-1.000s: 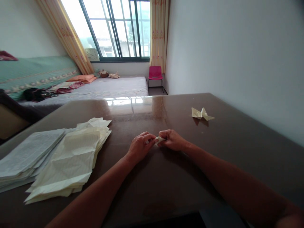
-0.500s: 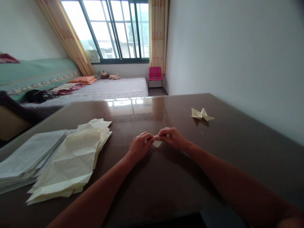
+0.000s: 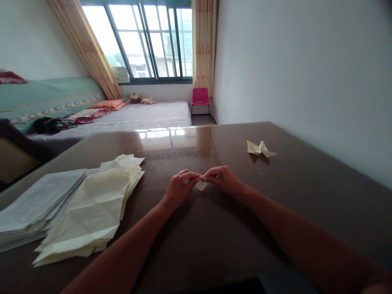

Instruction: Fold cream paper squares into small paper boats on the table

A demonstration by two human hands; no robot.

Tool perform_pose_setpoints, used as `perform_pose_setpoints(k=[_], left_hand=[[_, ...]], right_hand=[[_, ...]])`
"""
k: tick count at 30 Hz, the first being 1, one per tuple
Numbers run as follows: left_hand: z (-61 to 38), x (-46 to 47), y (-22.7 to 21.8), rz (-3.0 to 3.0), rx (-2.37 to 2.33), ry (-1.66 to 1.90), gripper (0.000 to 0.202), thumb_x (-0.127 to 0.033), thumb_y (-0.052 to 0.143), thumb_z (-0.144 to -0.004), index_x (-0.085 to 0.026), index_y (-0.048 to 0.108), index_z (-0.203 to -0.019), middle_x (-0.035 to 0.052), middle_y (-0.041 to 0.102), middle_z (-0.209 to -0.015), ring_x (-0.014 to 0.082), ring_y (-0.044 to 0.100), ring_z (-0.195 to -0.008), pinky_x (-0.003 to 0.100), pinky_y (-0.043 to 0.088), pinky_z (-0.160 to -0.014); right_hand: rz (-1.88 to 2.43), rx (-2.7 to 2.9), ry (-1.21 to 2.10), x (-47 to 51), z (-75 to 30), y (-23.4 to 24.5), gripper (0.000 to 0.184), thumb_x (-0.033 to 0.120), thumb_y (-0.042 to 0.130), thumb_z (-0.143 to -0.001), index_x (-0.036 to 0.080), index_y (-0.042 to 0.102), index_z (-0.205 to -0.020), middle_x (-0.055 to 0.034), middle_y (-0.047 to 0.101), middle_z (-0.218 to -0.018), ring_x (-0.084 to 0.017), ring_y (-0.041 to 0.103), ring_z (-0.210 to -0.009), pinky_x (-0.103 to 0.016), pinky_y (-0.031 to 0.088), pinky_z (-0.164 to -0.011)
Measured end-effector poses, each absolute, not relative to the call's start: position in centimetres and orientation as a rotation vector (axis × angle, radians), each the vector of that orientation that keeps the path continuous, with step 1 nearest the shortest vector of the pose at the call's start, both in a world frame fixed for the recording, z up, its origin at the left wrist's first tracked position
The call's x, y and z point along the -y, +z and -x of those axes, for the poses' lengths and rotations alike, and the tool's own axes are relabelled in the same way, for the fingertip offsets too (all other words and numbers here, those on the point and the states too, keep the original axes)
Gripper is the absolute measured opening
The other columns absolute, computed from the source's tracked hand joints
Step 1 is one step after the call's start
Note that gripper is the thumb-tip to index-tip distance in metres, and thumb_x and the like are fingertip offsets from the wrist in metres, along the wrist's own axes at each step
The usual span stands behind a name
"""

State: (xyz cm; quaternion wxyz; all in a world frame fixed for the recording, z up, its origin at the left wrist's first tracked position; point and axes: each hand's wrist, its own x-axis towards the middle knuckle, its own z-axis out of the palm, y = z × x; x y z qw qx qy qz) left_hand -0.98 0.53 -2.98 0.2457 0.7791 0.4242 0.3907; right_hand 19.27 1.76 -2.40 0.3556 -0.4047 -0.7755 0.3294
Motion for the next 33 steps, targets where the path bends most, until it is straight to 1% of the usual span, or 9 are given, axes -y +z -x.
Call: perform_pose_setpoints(k=[7, 11, 14, 19, 23, 27, 29, 31, 33], left_hand=[[0.7, -0.3, -2.2, -2.087, -1.179, 1.099, 0.021, -0.034, 0.056, -0.086, -0.020, 0.071, -0.087, 0.0024, 0.067, -0.084, 0.0144, 0.062, -0.079, 0.023, 0.046, -0.074], [0.9, -0.6, -2.0, -2.022, -1.239, 1.150, 0.018, -0.033, 0.057, -0.084, -0.020, 0.070, -0.083, 0.0011, 0.068, -0.083, 0.0139, 0.061, -0.078, 0.024, 0.047, -0.075], [1.3, -1.1, -2.4, -1.902, -1.301, 1.192, 0.021, -0.036, 0.058, -0.083, -0.018, 0.067, -0.084, 0.0017, 0.067, -0.084, 0.0147, 0.061, -0.080, 0.025, 0.049, -0.074], [1.7, -1.7, -3.2, -1.656, -1.256, 1.208, 0.026, -0.042, 0.058, -0.080, -0.017, 0.057, -0.087, 0.0017, 0.063, -0.080, 0.0163, 0.061, -0.079, 0.023, 0.052, -0.058], [1.7, -2.0, -3.4, -1.588, -1.188, 1.205, 0.024, -0.039, 0.058, -0.078, -0.016, 0.052, -0.080, 0.0011, 0.061, -0.078, 0.0163, 0.063, -0.078, 0.026, 0.055, -0.061], [1.7, -1.9, -3.3, -1.694, -1.231, 1.157, 0.018, -0.032, 0.059, -0.075, -0.017, 0.050, -0.076, 0.0027, 0.063, -0.085, 0.0161, 0.063, -0.079, 0.029, 0.056, -0.064], [1.7, -1.7, -3.2, -1.781, -1.230, 1.110, 0.019, -0.031, 0.061, -0.073, -0.017, 0.053, -0.084, 0.0042, 0.064, -0.093, 0.0182, 0.062, -0.089, 0.030, 0.056, -0.068], [1.6, -1.5, -3.3, -1.849, -1.184, 1.083, 0.039, -0.032, 0.067, -0.069, -0.018, 0.054, -0.103, 0.0066, 0.064, -0.105, 0.0207, 0.061, -0.100, 0.033, 0.055, -0.075], [1.5, -1.4, -3.3, -1.917, -1.180, 1.058, 0.059, -0.031, 0.074, -0.064, -0.019, 0.052, -0.117, 0.0082, 0.063, -0.113, 0.0222, 0.059, -0.105, 0.035, 0.052, -0.084]], right_hand=[[1.051, 1.953, 0.917, -1.7, -19.2, -2.3, 0.034, 0.045, 0.062, -0.079, 0.013, 0.072, -0.078, 0.0011, 0.059, -0.059, -0.009, 0.047, -0.056, -0.021, 0.036, -0.053], [1.063, 1.886, 0.951, -2.0, -19.6, -2.5, 0.033, 0.045, 0.060, -0.080, 0.014, 0.070, -0.077, 0.0018, 0.055, -0.056, -0.009, 0.045, -0.054, -0.021, 0.034, -0.051], [1.069, 1.765, 1.007, -2.5, -19.8, -2.7, 0.032, 0.045, 0.060, -0.080, 0.014, 0.069, -0.082, 0.0003, 0.059, -0.060, -0.010, 0.049, -0.056, -0.022, 0.038, -0.054], [1.075, 1.549, 1.102, -3.1, -19.9, -2.9, 0.032, 0.048, 0.062, -0.076, 0.017, 0.060, -0.083, -0.0001, 0.060, -0.067, -0.013, 0.057, -0.062, -0.023, 0.044, -0.057], [1.120, 1.372, 1.141, -3.5, -20.0, -3.1, 0.033, 0.051, 0.059, -0.078, 0.020, 0.051, -0.084, 0.0010, 0.060, -0.070, -0.014, 0.062, -0.064, -0.021, 0.043, -0.051], [1.104, 1.428, 1.124, -3.5, -20.1, -3.1, 0.032, 0.050, 0.057, -0.079, 0.020, 0.049, -0.084, 0.0011, 0.060, -0.068, -0.015, 0.064, -0.063, -0.022, 0.044, -0.053], [1.083, 1.568, 1.039, -3.3, -20.0, -3.1, 0.030, 0.049, 0.056, -0.081, 0.019, 0.051, -0.084, 0.0009, 0.061, -0.065, -0.015, 0.064, -0.064, -0.023, 0.045, -0.056], [1.067, 1.675, 0.970, -3.0, -19.8, -3.0, 0.028, 0.047, 0.055, -0.083, 0.019, 0.053, -0.085, 0.0002, 0.063, -0.066, -0.015, 0.064, -0.065, -0.024, 0.045, -0.058], [1.049, 1.734, 0.958, -2.6, -19.5, -3.0, 0.025, 0.045, 0.053, -0.085, 0.020, 0.054, -0.086, -0.0008, 0.065, -0.068, -0.015, 0.063, -0.066, -0.025, 0.046, -0.061]])
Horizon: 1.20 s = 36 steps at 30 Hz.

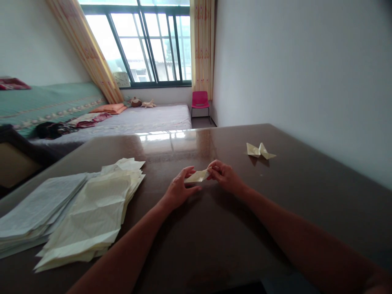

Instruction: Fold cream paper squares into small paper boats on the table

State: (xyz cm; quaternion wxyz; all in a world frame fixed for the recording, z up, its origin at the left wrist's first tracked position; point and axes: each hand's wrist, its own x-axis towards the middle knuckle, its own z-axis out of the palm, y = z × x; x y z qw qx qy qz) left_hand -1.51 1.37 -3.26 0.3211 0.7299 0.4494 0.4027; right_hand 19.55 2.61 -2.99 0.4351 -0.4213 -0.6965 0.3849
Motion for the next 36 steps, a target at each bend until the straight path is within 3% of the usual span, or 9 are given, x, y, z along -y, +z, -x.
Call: perform_pose_setpoints(k=[3, 7, 11, 17, 20, 22, 24, 29, 36], left_hand=[[1.4, -1.3, -3.1, -1.980, -1.268, 0.990, 0.054, -0.032, 0.074, -0.065, -0.019, 0.059, -0.116, 0.0053, 0.068, -0.105, 0.0211, 0.063, -0.094, 0.032, 0.050, -0.085], [1.3, -1.1, -2.8, -1.931, -1.287, 0.943, 0.038, -0.036, 0.069, -0.071, -0.017, 0.065, -0.103, 0.0012, 0.070, -0.083, 0.0171, 0.064, -0.074, 0.024, 0.050, -0.067], [1.2, -0.9, -2.7, -1.869, -1.283, 0.966, 0.032, -0.038, 0.066, -0.073, -0.016, 0.066, -0.096, -0.0001, 0.068, -0.073, 0.0138, 0.061, -0.062, 0.022, 0.047, -0.057], [1.3, -0.8, -2.2, -1.795, -1.250, 0.976, 0.025, -0.038, 0.060, -0.078, -0.016, 0.068, -0.086, 0.0000, 0.068, -0.064, 0.0127, 0.060, -0.057, 0.021, 0.047, -0.056], [1.4, -0.6, -2.0, -1.839, -1.274, 0.940, 0.024, -0.039, 0.059, -0.079, -0.017, 0.068, -0.083, -0.0001, 0.068, -0.064, 0.0129, 0.060, -0.058, 0.021, 0.046, -0.057], [1.3, -0.3, -2.0, -1.905, -1.249, 0.898, 0.025, -0.040, 0.057, -0.081, -0.017, 0.068, -0.082, 0.0002, 0.068, -0.065, 0.0131, 0.061, -0.061, 0.021, 0.045, -0.058], [1.1, 0.0, -2.0, -1.986, -1.187, 0.852, 0.025, -0.039, 0.054, -0.083, -0.017, 0.066, -0.082, 0.0002, 0.067, -0.068, 0.0129, 0.061, -0.064, 0.021, 0.045, -0.060], [0.8, 0.4, -2.2, -1.987, -1.145, 0.861, 0.016, -0.033, 0.053, -0.084, -0.018, 0.060, -0.087, -0.0013, 0.068, -0.069, 0.0129, 0.062, -0.062, 0.021, 0.046, -0.060], [1.1, 0.0, -1.9, -1.886, -1.094, 0.769, 0.031, -0.043, 0.048, -0.086, -0.016, 0.059, -0.077, -0.0003, 0.063, -0.060, 0.0125, 0.060, -0.054, 0.020, 0.046, -0.053]], right_hand=[[0.984, 1.778, 0.988, -2.2, -19.2, -2.9, 0.023, 0.043, 0.052, -0.087, 0.020, 0.053, -0.089, -0.0026, 0.068, -0.074, -0.015, 0.063, -0.068, -0.026, 0.047, -0.065], [0.904, 1.731, 1.114, -2.2, -19.2, -2.6, 0.024, 0.044, 0.054, -0.086, 0.021, 0.050, -0.089, -0.0041, 0.069, -0.083, -0.015, 0.063, -0.074, -0.029, 0.049, -0.068], [0.908, 1.673, 1.246, -2.4, -19.3, -2.6, 0.027, 0.046, 0.057, -0.083, 0.020, 0.050, -0.088, -0.0023, 0.066, -0.079, -0.016, 0.064, -0.077, -0.028, 0.049, -0.067], [0.946, 1.669, 1.247, -2.6, -19.5, -2.6, 0.027, 0.045, 0.059, -0.081, 0.019, 0.054, -0.085, -0.0012, 0.064, -0.076, -0.014, 0.060, -0.072, -0.027, 0.048, -0.067], [0.937, 1.741, 1.183, -2.3, -19.6, -2.3, 0.029, 0.043, 0.063, -0.079, 0.019, 0.057, -0.094, -0.0038, 0.066, -0.091, -0.015, 0.060, -0.081, -0.027, 0.047, -0.070], [0.952, 1.844, 1.079, -2.0, -19.6, -2.2, 0.041, 0.041, 0.070, -0.072, 0.020, 0.059, -0.105, -0.0049, 0.066, -0.102, -0.017, 0.060, -0.089, -0.027, 0.047, -0.074], [0.998, 1.967, 0.979, -1.7, -19.6, -2.2, 0.043, 0.040, 0.073, -0.069, 0.020, 0.063, -0.105, -0.0038, 0.068, -0.097, -0.018, 0.061, -0.086, -0.027, 0.046, -0.073], [1.080, 2.126, 0.859, -1.6, -19.5, -2.5, 0.031, 0.044, 0.061, -0.080, 0.016, 0.072, -0.084, -0.0013, 0.067, -0.069, -0.014, 0.057, -0.064, -0.023, 0.041, -0.060], [1.043, 2.220, 0.773, -1.7, -19.9, -1.8, 0.034, 0.042, 0.051, -0.089, 0.015, 0.072, -0.083, -0.0011, 0.068, -0.069, -0.011, 0.056, -0.062, -0.020, 0.039, -0.060]])
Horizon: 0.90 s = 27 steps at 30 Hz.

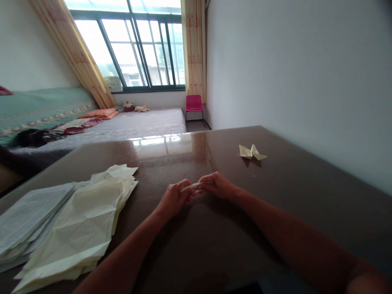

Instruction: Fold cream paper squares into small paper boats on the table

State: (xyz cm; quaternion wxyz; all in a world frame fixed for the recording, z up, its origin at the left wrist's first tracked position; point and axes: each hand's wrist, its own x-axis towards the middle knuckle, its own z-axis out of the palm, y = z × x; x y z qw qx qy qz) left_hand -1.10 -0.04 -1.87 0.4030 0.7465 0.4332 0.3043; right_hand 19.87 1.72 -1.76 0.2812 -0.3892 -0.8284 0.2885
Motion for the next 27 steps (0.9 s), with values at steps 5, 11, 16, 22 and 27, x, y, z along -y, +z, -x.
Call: perform_pose_setpoints(k=[5, 11, 16, 22, 27], left_hand=[[1.0, -0.2, -1.3, -1.842, -1.080, 0.711, 0.034, -0.048, 0.051, -0.083, -0.016, 0.055, -0.072, -0.0012, 0.062, -0.060, 0.0106, 0.056, -0.048, 0.019, 0.043, -0.047], [1.4, -1.1, -2.5, -1.927, -1.256, 0.746, 0.043, -0.054, 0.043, -0.086, -0.018, 0.050, -0.063, -0.0043, 0.052, -0.046, 0.0083, 0.045, -0.035, 0.019, 0.036, -0.040], [2.4, -2.1, -3.9, -1.839, -1.250, 0.897, 0.046, -0.056, 0.037, -0.088, -0.016, 0.059, -0.093, -0.0007, 0.061, -0.062, 0.0093, 0.050, -0.042, 0.019, 0.039, -0.040], [2.8, -2.6, -4.4, -1.926, -1.261, 0.829, 0.044, -0.053, 0.039, -0.088, -0.016, 0.061, -0.096, -0.0004, 0.061, -0.063, 0.0094, 0.051, -0.045, 0.019, 0.040, -0.042], [2.7, -2.6, -4.3, -2.006, -1.326, 0.822, 0.041, -0.050, 0.040, -0.087, -0.016, 0.062, -0.094, -0.0003, 0.062, -0.064, 0.0104, 0.053, -0.047, 0.021, 0.041, -0.046]], right_hand=[[1.017, 2.245, 0.807, -1.6, -19.5, -1.5, 0.038, 0.043, 0.047, -0.091, 0.014, 0.069, -0.080, 0.0001, 0.066, -0.063, -0.009, 0.054, -0.059, -0.018, 0.036, -0.057], [1.192, 2.314, 0.505, -1.9, -19.4, -1.7, 0.039, 0.046, 0.050, -0.089, 0.017, 0.065, -0.069, 0.0029, 0.058, -0.054, -0.007, 0.048, -0.053, -0.019, 0.032, -0.054], [1.644, 1.911, 0.156, -5.8, -25.1, -2.1, 0.031, 0.035, 0.043, -0.093, 0.019, 0.068, -0.085, -0.0038, 0.065, -0.076, -0.013, 0.057, -0.068, -0.022, 0.038, -0.065], [1.870, 1.580, -0.012, -8.5, -31.5, -3.9, 0.029, 0.020, 0.051, -0.087, 0.013, 0.061, -0.113, -0.0147, 0.057, -0.112, -0.022, 0.056, -0.103, -0.032, 0.038, -0.092], [1.845, 1.500, -0.048, -9.0, -32.5, -5.7, 0.058, 0.019, 0.070, -0.068, 0.013, 0.051, -0.122, -0.0147, 0.053, -0.122, -0.025, 0.051, -0.110, -0.033, 0.041, -0.092]])
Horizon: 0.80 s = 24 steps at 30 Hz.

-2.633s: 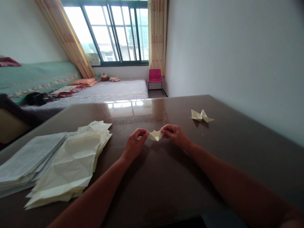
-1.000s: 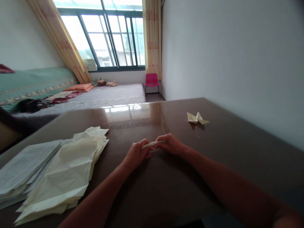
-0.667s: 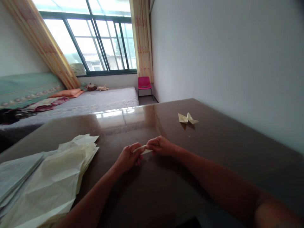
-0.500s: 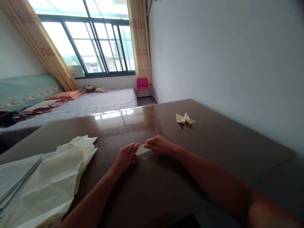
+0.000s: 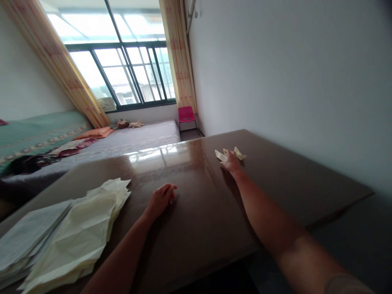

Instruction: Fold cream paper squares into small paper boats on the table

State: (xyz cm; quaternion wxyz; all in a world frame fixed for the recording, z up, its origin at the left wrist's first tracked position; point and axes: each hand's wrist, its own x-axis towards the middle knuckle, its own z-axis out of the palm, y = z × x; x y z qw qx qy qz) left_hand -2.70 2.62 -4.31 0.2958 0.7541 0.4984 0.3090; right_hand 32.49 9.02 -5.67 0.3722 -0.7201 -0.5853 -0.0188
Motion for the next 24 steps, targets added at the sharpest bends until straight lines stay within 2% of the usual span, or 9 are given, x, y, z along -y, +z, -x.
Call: perform_pose_setpoints(k=[4, 10, 14, 15, 17, 19, 20, 22, 24], left_hand=[[2.6, -2.6, -4.2, -2.062, -1.371, 0.800, 0.041, -0.049, 0.040, -0.087, -0.016, 0.062, -0.093, -0.0006, 0.063, -0.064, 0.0110, 0.054, -0.048, 0.022, 0.042, -0.050], [2.3, -2.5, -4.1, -2.087, -1.439, 0.769, 0.040, -0.049, 0.040, -0.086, -0.017, 0.063, -0.093, -0.0010, 0.063, -0.065, 0.0110, 0.054, -0.049, 0.023, 0.042, -0.053], [2.1, -3.2, -3.8, -2.020, -1.446, 0.613, 0.036, -0.045, 0.045, -0.082, -0.015, 0.064, -0.089, 0.0010, 0.062, -0.065, 0.0123, 0.055, -0.050, 0.023, 0.044, -0.050], [2.1, -3.4, -3.6, -2.000, -1.437, 0.591, 0.036, -0.043, 0.047, -0.080, -0.015, 0.064, -0.094, 0.0024, 0.064, -0.070, 0.0126, 0.057, -0.052, 0.023, 0.044, -0.048], [1.8, -3.9, -3.2, -1.998, -1.435, 0.638, 0.045, -0.041, 0.052, -0.077, -0.017, 0.057, -0.115, 0.0067, 0.066, -0.095, 0.0124, 0.059, -0.058, 0.023, 0.046, -0.047], [1.3, -4.3, -2.7, -2.053, -1.445, 0.767, 0.060, -0.037, 0.057, -0.074, -0.022, 0.046, -0.131, 0.0108, 0.059, -0.117, 0.0118, 0.060, -0.064, 0.024, 0.048, -0.051], [1.0, -4.4, -2.6, -2.082, -1.436, 0.823, 0.063, -0.035, 0.059, -0.073, -0.023, 0.044, -0.133, 0.0115, 0.057, -0.121, 0.0118, 0.060, -0.067, 0.024, 0.050, -0.054], [0.3, -4.6, -2.6, -2.125, -1.361, 0.856, 0.055, -0.031, 0.060, -0.073, -0.024, 0.052, -0.127, 0.0094, 0.060, -0.116, 0.0128, 0.061, -0.070, 0.026, 0.051, -0.061], [-0.4, -4.5, -2.9, -2.135, -1.308, 0.847, 0.035, -0.031, 0.058, -0.075, -0.022, 0.063, -0.109, 0.0054, 0.066, -0.097, 0.0139, 0.061, -0.069, 0.027, 0.051, -0.064]], right_hand=[[1.845, 1.463, -0.037, -9.5, -32.9, -6.2, 0.032, 0.010, 0.061, -0.071, 0.014, 0.059, -0.103, -0.0120, 0.063, -0.102, -0.023, 0.058, -0.093, -0.034, 0.044, -0.084], [1.729, 1.522, -0.038, -9.1, -32.4, -5.2, 0.024, 0.013, 0.056, -0.076, 0.017, 0.063, -0.099, -0.0078, 0.067, -0.095, -0.021, 0.058, -0.091, -0.033, 0.043, -0.082], [1.452, 1.892, 0.154, -8.1, -30.1, -3.8, 0.026, 0.006, 0.051, -0.076, 0.021, 0.070, -0.083, -0.0029, 0.069, -0.087, -0.017, 0.059, -0.087, -0.027, 0.043, -0.081], [1.382, 1.983, 0.212, -7.8, -29.3, -3.5, 0.026, 0.005, 0.052, -0.074, 0.022, 0.072, -0.079, -0.0014, 0.069, -0.083, -0.015, 0.060, -0.082, -0.024, 0.044, -0.078], [1.258, 2.121, 0.309, -7.0, -27.6, -2.9, 0.028, 0.003, 0.054, -0.072, 0.023, 0.073, -0.074, 0.0013, 0.069, -0.076, -0.012, 0.060, -0.074, -0.020, 0.044, -0.073], [1.101, 2.223, 0.405, -6.2, -26.3, -2.5, 0.030, 0.001, 0.053, -0.072, 0.023, 0.074, -0.075, 0.0009, 0.068, -0.077, -0.011, 0.060, -0.072, -0.019, 0.044, -0.073], [1.029, 2.255, 0.441, -5.9, -25.8, -2.2, 0.031, 0.001, 0.052, -0.073, 0.022, 0.074, -0.075, 0.0001, 0.068, -0.078, -0.011, 0.060, -0.072, -0.020, 0.044, -0.074], [0.920, 2.295, 0.482, -5.4, -25.2, -1.9, 0.031, 0.002, 0.049, -0.074, 0.021, 0.075, -0.076, -0.0019, 0.067, -0.078, -0.012, 0.060, -0.075, -0.022, 0.044, -0.076], [0.883, 2.307, 0.490, -5.2, -25.1, -1.6, 0.034, 0.001, 0.046, -0.074, 0.020, 0.074, -0.076, -0.0029, 0.066, -0.078, -0.014, 0.060, -0.081, -0.023, 0.044, -0.079]])
